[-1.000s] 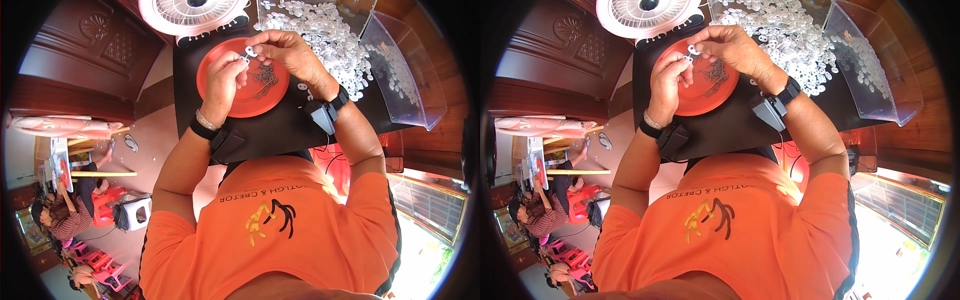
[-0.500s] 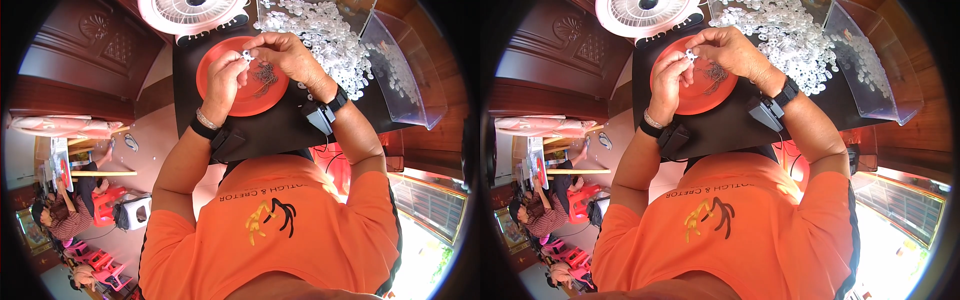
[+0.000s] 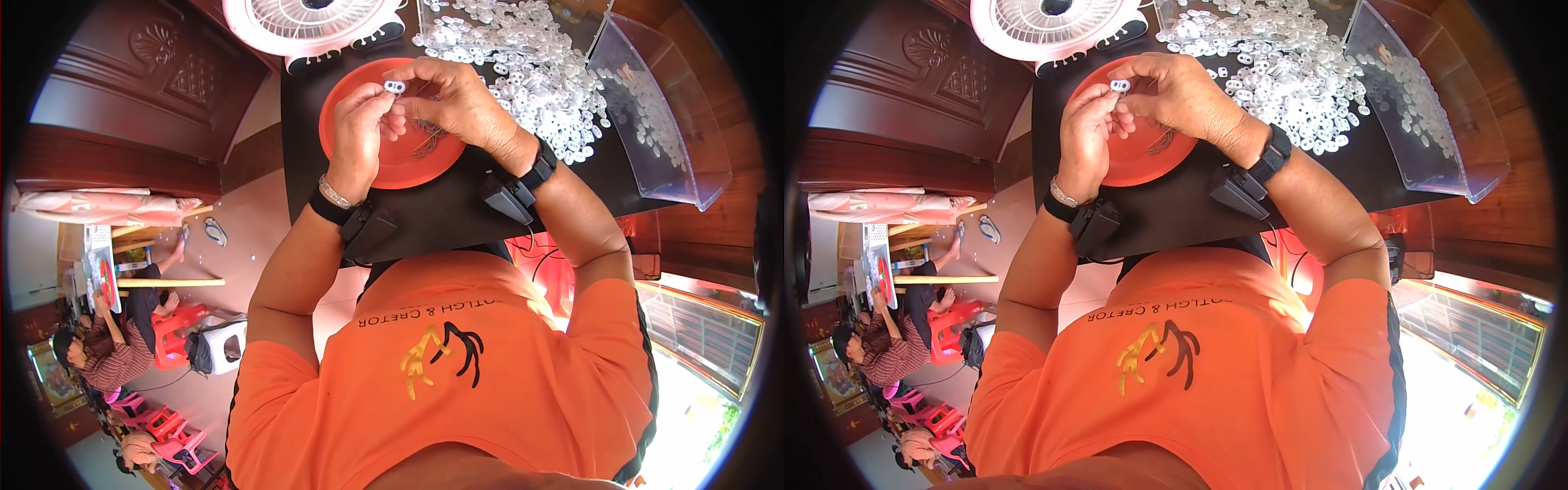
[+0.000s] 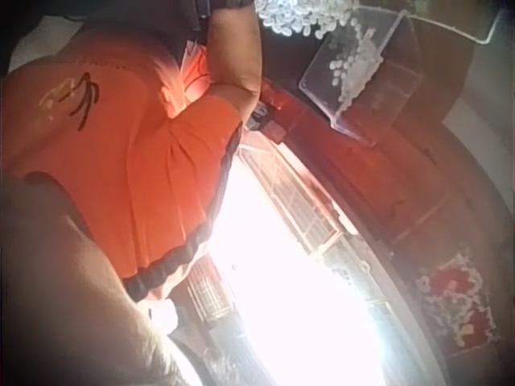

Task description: Assembling small metal pins into white plastic components on a table.

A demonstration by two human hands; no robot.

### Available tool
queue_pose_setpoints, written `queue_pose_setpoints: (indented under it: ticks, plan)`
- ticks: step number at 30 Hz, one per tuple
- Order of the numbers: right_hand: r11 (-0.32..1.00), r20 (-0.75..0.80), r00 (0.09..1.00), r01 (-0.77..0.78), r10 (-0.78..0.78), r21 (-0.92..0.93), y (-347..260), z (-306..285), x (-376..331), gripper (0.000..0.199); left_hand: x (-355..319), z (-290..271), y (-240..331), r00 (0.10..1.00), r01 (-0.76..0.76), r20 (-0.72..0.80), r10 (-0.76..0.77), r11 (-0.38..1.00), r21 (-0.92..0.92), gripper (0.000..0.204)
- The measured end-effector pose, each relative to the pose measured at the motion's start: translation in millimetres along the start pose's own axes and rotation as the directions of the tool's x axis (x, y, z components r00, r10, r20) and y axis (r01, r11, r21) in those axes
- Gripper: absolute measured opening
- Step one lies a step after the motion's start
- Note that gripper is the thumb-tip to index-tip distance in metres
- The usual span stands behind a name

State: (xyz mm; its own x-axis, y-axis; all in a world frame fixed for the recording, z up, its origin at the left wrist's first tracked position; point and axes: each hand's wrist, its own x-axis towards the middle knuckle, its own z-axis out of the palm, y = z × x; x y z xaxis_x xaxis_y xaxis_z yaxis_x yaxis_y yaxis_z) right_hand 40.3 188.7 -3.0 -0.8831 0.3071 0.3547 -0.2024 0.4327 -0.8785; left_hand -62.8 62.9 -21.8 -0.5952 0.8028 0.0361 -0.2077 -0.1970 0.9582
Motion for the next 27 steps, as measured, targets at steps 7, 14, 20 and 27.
queue_pose_setpoints:
  ticks: [7, 14, 20, 27]
  plan:
    - [0.956, 0.036, 0.989, 0.148, -0.144, -0.252, -6, -4, 0, 0.03, -1, 2, 3, 0.999, 0.048, -0.003, -0.048, 0.998, -0.046, 0.02]
    - [0.932, 0.003, 0.993, 0.113, -0.12, -0.344, -11, 2, -1, 0.035, -1, -1, 0, 0.999, 0.037, 0.028, -0.038, 0.998, 0.042, 0.021]
    - [0.835, -0.016, 0.974, 0.185, -0.226, -0.518, -7, 7, -3, 0.027, 1, -2, -1, 0.998, 0.036, 0.041, -0.039, 0.997, 0.065, 0.023]
    - [0.848, -0.006, 0.969, 0.211, -0.245, -0.486, -6, 9, -4, 0.023, 0, -4, 1, 0.998, 0.038, 0.058, -0.04, 0.999, 0.034, 0.024]
